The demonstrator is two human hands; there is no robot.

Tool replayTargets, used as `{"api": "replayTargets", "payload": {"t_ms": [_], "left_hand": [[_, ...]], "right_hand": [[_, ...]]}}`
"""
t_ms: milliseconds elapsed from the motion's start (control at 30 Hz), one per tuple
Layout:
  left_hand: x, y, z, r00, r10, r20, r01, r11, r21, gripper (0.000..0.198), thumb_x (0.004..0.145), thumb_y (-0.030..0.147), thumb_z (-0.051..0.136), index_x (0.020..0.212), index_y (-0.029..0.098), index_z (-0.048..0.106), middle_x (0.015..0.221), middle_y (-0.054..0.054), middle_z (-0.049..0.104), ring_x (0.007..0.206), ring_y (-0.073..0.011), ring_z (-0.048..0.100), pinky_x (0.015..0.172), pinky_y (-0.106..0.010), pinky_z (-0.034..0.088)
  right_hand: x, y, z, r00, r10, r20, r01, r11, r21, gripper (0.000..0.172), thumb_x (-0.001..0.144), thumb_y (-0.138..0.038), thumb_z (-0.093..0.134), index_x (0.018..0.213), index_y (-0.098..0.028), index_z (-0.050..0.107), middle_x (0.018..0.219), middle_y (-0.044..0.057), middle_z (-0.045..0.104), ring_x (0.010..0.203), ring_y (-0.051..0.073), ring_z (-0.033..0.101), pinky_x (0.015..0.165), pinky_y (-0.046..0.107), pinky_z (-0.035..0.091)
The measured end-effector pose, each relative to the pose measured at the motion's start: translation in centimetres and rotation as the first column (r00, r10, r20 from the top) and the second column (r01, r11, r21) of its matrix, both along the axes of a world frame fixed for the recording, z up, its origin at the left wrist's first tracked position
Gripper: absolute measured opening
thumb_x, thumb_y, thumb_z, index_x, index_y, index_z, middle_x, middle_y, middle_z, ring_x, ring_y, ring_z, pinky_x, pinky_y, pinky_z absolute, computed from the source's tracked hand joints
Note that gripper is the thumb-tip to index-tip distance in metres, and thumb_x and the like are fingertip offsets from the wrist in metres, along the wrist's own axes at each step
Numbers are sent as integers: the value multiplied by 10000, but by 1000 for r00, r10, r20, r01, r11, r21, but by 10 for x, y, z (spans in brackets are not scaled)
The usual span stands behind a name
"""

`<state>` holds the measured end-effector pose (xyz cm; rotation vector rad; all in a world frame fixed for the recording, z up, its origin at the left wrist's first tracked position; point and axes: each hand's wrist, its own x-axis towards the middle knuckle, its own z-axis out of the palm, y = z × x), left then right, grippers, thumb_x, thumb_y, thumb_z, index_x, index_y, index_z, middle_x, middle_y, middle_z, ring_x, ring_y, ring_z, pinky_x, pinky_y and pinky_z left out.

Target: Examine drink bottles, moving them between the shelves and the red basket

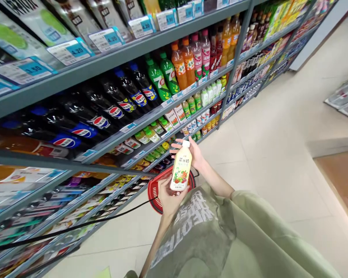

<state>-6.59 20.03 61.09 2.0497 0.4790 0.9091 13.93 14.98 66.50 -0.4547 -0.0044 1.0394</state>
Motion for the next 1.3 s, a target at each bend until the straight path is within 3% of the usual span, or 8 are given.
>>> {"api": "replayTargets", "payload": {"t_ms": [233, 400, 533, 733, 900, 1100, 1300], "left_hand": [[-6, -6, 4, 999, 6, -39, -7, 1000, -21, 671, 742, 354, 924, 1322, 219, 614, 1227, -114, 595, 1178, -277, 668, 870, -404, 675], [-35, 9, 15, 993, 25, -117, -24, 1000, 11, 668, 797, 343, 885, 1381, 231, 581, 1359, -146, 584, 1273, -299, 642, 873, -401, 675], [-56, 25, 26, 988, 24, -150, -12, 997, 76, 665, 823, 315, 862, 1407, 221, 558, 1408, -160, 590, 1324, -313, 619, 1022, -485, 618], [-74, 41, 28, 983, 1, -181, 13, 997, 73, 661, 829, 321, 857, 1415, 224, 567, 1395, -152, 603, 1310, -297, 633, 1035, -461, 612], [-65, 41, 25, 983, 8, -184, 9, 996, 91, 684, 822, 367, 866, 1420, 223, 565, 1373, -150, 619, 1306, -301, 639, 1043, -458, 606], [-33, 26, 17, 989, -30, -143, 46, 992, 115, 729, 824, 341, 873, 1460, 241, 530, 1417, -157, 599, 1315, -301, 635, 1087, -486, 582], [-11, 9, 5, 991, -38, -131, 43, 998, 35, 745, 839, 340, 860, 1490, 262, 504, 1467, -161, 549, 1354, -307, 606, 1023, -451, 624]], "right_hand": [[-5, -3, -8, 998, -42, -54, 40, 999, -37, 443, 1068, -541, 411, 1159, -182, 653, 959, 65, 816, 848, 252, 794, 793, 441, 667], [-32, 17, -12, 988, -62, -140, 59, 998, -21, 401, 1074, -491, 402, 1160, -196, 659, 983, 60, 822, 830, 243, 792, 795, 446, 677], [-55, 36, -17, 979, -62, -194, 58, 998, -24, 370, 1054, -489, 457, 1173, -204, 660, 986, 60, 824, 828, 254, 794, 780, 452, 680], [-72, 48, -17, 971, -71, -228, 67, 997, -25, 357, 1040, -478, 492, 1199, -202, 654, 996, 63, 825, 777, 244, 791, 813, 461, 674], [-63, 45, -18, 980, -67, -188, 66, 998, -10, 368, 1043, -470, 463, 1196, -196, 656, 1045, 76, 823, 845, 261, 795, 820, 466, 673], [-30, 28, -12, 987, -82, -136, 79, 996, -29, 373, 1046, -443, 435, 1204, -184, 651, 1034, 82, 822, 837, 255, 788, 799, 457, 676], [-5, 16, -4, 996, -49, -79, 47, 999, -21, 366, 1035, -430, 443, 1164, -172, 667, 1003, 89, 818, 833, 251, 781, 825, 450, 668]]}}
